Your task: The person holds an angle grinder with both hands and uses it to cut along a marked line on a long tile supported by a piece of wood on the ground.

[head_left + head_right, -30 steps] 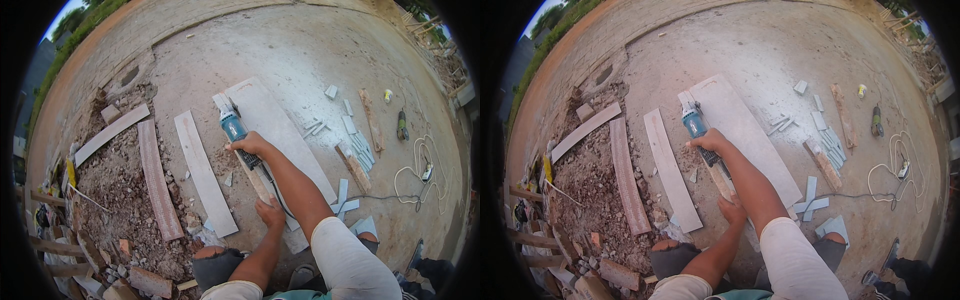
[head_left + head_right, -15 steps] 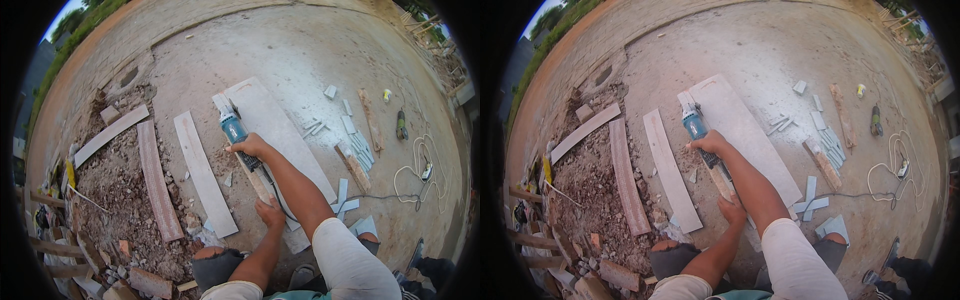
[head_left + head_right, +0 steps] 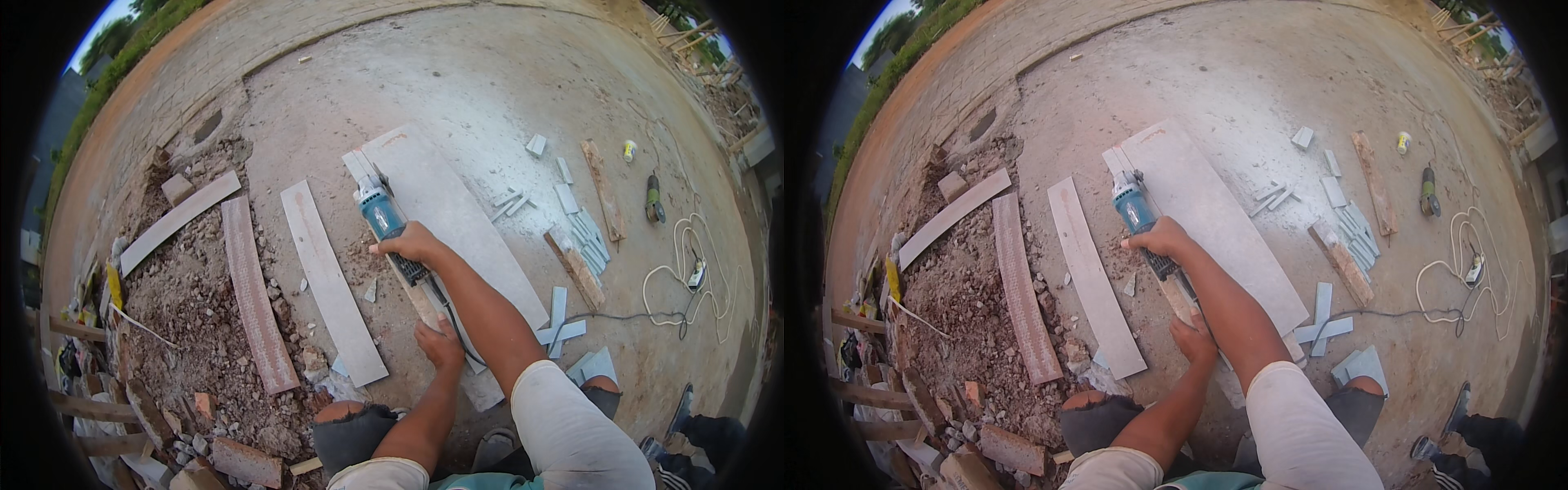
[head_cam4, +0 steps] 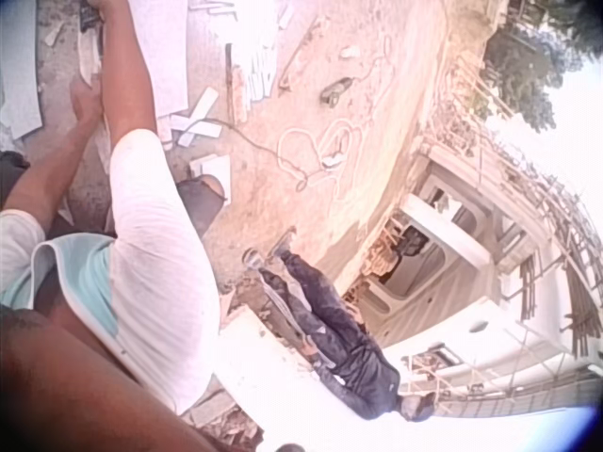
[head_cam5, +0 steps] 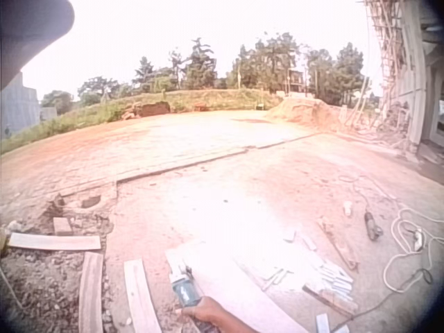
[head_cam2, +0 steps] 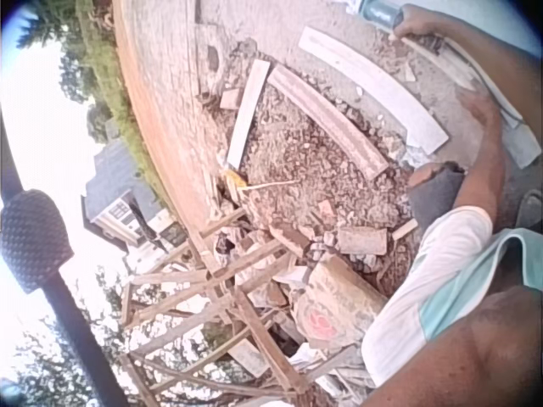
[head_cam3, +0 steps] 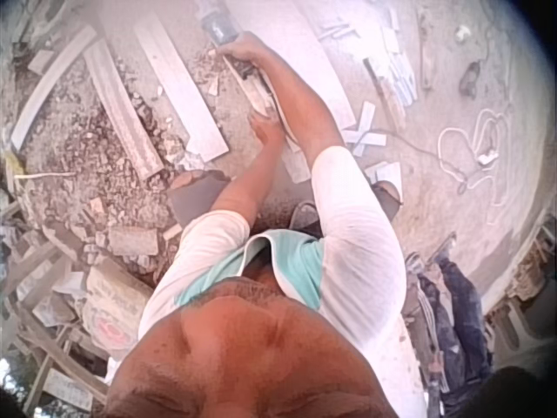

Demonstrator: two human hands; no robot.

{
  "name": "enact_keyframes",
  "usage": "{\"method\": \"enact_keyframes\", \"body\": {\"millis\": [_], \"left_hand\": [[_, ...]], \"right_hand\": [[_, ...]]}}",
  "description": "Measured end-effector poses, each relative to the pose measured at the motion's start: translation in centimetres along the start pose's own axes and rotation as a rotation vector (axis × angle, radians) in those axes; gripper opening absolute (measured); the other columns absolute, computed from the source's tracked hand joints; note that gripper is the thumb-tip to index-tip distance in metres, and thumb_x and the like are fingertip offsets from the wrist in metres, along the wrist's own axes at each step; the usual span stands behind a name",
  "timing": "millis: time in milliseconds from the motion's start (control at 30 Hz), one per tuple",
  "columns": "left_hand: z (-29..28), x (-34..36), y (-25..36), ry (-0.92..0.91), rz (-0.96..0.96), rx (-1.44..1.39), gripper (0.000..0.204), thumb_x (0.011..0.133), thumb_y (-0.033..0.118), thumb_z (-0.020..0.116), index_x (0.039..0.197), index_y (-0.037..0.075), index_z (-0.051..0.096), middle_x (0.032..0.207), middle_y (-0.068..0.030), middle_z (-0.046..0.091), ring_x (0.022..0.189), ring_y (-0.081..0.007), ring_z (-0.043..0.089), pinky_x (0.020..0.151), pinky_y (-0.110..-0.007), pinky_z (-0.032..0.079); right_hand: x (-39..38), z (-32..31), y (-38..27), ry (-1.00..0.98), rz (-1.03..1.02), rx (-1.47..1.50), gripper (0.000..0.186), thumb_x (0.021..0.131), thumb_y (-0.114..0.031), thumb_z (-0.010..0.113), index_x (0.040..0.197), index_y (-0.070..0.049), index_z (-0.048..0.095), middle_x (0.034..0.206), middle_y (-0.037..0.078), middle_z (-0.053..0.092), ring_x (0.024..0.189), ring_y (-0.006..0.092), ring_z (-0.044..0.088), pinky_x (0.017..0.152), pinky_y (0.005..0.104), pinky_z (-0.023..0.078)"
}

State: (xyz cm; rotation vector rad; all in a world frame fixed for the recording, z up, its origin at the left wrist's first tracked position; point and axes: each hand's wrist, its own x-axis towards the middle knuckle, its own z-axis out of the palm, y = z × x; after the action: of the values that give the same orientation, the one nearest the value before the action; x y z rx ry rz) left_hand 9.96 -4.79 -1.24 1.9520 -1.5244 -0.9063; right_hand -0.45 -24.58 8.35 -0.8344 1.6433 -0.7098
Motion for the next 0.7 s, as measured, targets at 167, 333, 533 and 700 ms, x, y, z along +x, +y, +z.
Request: {"method": "enact_keyframes", "body": {"millis": [167, 333, 533, 700], "left_hand": [[0.1, 0.0, -0.1, 0.016, 0.000, -0.003, 0.062, 0.098, 0.039, 0.050, 0.132, -0.012, 0.039, 0.122, -0.0313, 0.047, 0.113, -0.0470, 0.048, 0.098, -0.050, 0.038], [0.2, -0.1, -0.1, 0.012, -0.006, 0.002, 0.063, 0.098, 0.040, 0.050, 0.131, -0.012, 0.040, 0.122, -0.0317, 0.047, 0.113, -0.0471, 0.048, 0.098, -0.050, 0.038], [0.3, 0.0, -0.4, 0.026, 0.008, 0.006, 0.063, 0.098, 0.041, 0.049, 0.131, -0.012, 0.039, 0.121, -0.0317, 0.047, 0.113, -0.0472, 0.048, 0.098, -0.050, 0.038], [0.4, 0.0, -0.4, 0.016, 0.005, 0.002, 0.063, 0.098, 0.041, 0.049, 0.130, -0.013, 0.039, 0.121, -0.0319, 0.047, 0.113, -0.0474, 0.048, 0.098, -0.050, 0.038]], "right_hand": [[0.1, 0.0, -0.3, -0.003, 0.011, -0.001, 0.065, 0.060, -0.040, 0.088, 0.102, 0.005, 0.066, 0.095, 0.018, 0.067, 0.082, 0.0255, 0.066, 0.078, 0.0332, 0.051], [0.7, 0.1, 0.2, 0.032, -0.010, 0.000, 0.062, 0.058, -0.042, 0.089, 0.092, 0.006, 0.067, 0.087, 0.017, 0.068, 0.075, 0.0245, 0.066, 0.071, 0.0344, 0.051], [1.1, 0.3, 0.3, 0.006, 0.019, 0.012, 0.058, 0.060, -0.037, 0.089, 0.097, 0.004, 0.067, 0.091, 0.016, 0.068, 0.079, 0.0239, 0.065, 0.075, 0.0329, 0.050], [1.4, 0.2, 0.3, 0.004, 0.023, 0.021, 0.060, 0.061, -0.036, 0.088, 0.099, 0.005, 0.067, 0.091, 0.016, 0.067, 0.078, 0.0236, 0.065, 0.074, 0.0322, 0.050]]}}
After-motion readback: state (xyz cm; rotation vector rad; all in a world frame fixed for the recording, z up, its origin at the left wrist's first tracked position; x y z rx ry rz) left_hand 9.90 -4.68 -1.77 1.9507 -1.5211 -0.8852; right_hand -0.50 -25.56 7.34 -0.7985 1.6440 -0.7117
